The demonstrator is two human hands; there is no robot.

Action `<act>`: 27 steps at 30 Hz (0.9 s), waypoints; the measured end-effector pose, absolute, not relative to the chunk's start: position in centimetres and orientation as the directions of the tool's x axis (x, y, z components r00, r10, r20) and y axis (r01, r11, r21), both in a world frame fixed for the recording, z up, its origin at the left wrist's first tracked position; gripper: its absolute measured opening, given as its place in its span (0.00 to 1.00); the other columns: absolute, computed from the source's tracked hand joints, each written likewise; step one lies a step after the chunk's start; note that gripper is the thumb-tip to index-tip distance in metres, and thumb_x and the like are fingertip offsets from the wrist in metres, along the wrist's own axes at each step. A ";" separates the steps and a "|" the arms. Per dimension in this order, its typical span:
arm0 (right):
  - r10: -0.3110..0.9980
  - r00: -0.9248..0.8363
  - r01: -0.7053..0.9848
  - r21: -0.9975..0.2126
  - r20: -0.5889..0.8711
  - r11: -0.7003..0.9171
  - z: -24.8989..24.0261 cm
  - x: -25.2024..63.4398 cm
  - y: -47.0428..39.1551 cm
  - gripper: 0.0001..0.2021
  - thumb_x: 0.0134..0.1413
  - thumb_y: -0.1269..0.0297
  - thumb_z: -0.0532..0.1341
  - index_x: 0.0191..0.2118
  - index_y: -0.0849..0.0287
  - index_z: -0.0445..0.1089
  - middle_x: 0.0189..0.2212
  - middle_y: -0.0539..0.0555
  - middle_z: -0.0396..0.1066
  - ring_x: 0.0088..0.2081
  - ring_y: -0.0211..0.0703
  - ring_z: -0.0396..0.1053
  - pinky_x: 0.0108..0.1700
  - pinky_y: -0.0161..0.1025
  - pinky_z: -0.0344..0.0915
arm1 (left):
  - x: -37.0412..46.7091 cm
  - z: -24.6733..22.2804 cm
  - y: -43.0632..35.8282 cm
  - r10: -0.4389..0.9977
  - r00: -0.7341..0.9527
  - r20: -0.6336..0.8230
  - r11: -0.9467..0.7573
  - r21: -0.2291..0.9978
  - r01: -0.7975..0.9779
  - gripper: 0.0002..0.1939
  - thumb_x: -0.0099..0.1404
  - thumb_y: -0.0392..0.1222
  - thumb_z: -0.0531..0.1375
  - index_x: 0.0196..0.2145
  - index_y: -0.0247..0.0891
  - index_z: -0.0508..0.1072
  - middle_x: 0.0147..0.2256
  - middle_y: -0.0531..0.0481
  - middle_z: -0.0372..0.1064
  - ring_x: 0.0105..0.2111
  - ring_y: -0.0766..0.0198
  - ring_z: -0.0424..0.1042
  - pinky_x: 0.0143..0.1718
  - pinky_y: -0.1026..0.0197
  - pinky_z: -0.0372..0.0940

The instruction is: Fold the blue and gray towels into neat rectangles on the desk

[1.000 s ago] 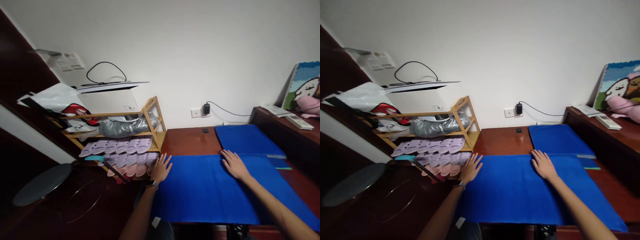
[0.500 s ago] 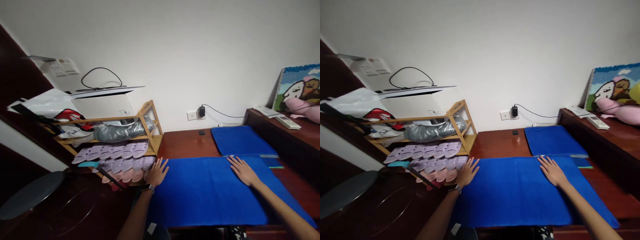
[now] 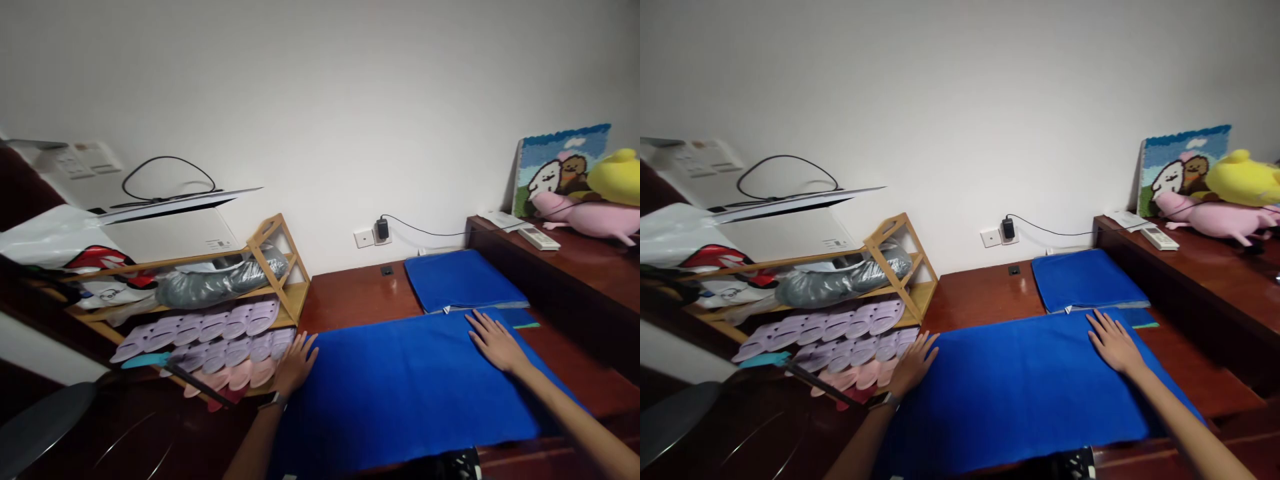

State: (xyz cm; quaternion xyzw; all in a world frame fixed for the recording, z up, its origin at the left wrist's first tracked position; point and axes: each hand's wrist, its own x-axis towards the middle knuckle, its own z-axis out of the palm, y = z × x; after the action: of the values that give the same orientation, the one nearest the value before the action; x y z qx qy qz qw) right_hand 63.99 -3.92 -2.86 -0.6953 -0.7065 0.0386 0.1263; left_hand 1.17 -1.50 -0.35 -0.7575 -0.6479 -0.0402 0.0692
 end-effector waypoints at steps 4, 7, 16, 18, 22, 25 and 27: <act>0.985 -0.008 0.978 -0.204 0.174 0.044 -2.3 64.5 -4.2 0.32 0.69 0.43 0.44 0.71 0.50 0.62 0.71 0.55 0.59 0.72 0.55 0.54 0.72 0.57 0.52 | 1.4 -0.8 -1.5 0.972 0.137 0.191 -0.129 -0.057 0.990 0.28 0.78 0.54 0.48 0.71 0.47 0.61 0.71 0.39 0.56 0.71 0.46 0.54 0.68 0.40 0.55; 0.946 -0.049 0.985 -0.143 0.320 0.099 -0.8 62.8 -3.1 0.27 0.71 0.52 0.45 0.65 0.55 0.69 0.66 0.60 0.67 0.65 0.56 0.64 0.66 0.54 0.60 | 1.6 -0.8 -1.4 0.972 0.142 0.188 -0.135 -0.051 0.990 0.28 0.78 0.53 0.48 0.72 0.47 0.59 0.72 0.39 0.55 0.71 0.46 0.54 0.68 0.39 0.55; 0.904 -0.290 0.957 0.104 0.313 0.270 4.4 55.5 2.8 0.20 0.66 0.71 0.52 0.56 0.56 0.75 0.55 0.62 0.75 0.51 0.54 0.71 0.50 0.46 0.65 | 1.8 -0.4 -2.0 0.965 0.157 0.212 -0.146 -0.066 0.987 0.28 0.78 0.51 0.49 0.71 0.46 0.60 0.71 0.39 0.57 0.71 0.46 0.56 0.68 0.38 0.55; 0.907 -0.301 0.953 0.100 0.294 0.284 4.4 55.7 3.2 0.18 0.67 0.70 0.52 0.52 0.56 0.77 0.51 0.62 0.77 0.49 0.53 0.71 0.49 0.45 0.65 | 2.0 -0.2 -2.2 0.962 0.159 0.223 -0.150 -0.057 0.987 0.28 0.78 0.52 0.49 0.71 0.46 0.61 0.70 0.39 0.58 0.70 0.46 0.57 0.68 0.38 0.56; 0.909 -0.329 0.944 0.059 0.257 0.325 4.1 56.6 3.0 0.18 0.67 0.65 0.53 0.56 0.56 0.76 0.53 0.60 0.77 0.50 0.52 0.71 0.50 0.44 0.66 | 2.4 0.0 -2.4 0.951 0.165 0.262 -0.158 -0.047 0.986 0.27 0.78 0.51 0.50 0.71 0.47 0.62 0.70 0.40 0.59 0.70 0.47 0.57 0.67 0.39 0.56; 0.941 -0.262 0.953 -0.097 0.215 0.287 4.1 57.0 3.1 0.18 0.67 0.63 0.54 0.55 0.53 0.76 0.53 0.57 0.77 0.53 0.52 0.72 0.52 0.43 0.67 | 2.6 0.0 -2.5 0.951 0.150 0.271 -0.148 -0.031 0.989 0.26 0.78 0.51 0.51 0.70 0.47 0.64 0.70 0.40 0.59 0.70 0.47 0.58 0.68 0.39 0.56; 0.962 -0.189 0.960 -0.171 0.199 0.224 4.2 57.3 3.7 0.18 0.69 0.61 0.52 0.54 0.52 0.77 0.52 0.56 0.78 0.53 0.51 0.73 0.51 0.42 0.68 | 2.6 0.0 -2.5 0.954 0.140 0.266 -0.142 -0.013 0.990 0.26 0.78 0.52 0.51 0.70 0.47 0.64 0.70 0.40 0.59 0.70 0.46 0.58 0.67 0.38 0.56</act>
State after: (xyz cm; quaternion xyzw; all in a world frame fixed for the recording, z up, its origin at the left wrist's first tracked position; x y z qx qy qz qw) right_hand 57.27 3.67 4.21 -0.6231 -0.7709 0.0039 0.1323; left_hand 2.62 -2.52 0.01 -0.7494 -0.6484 -0.0970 0.0926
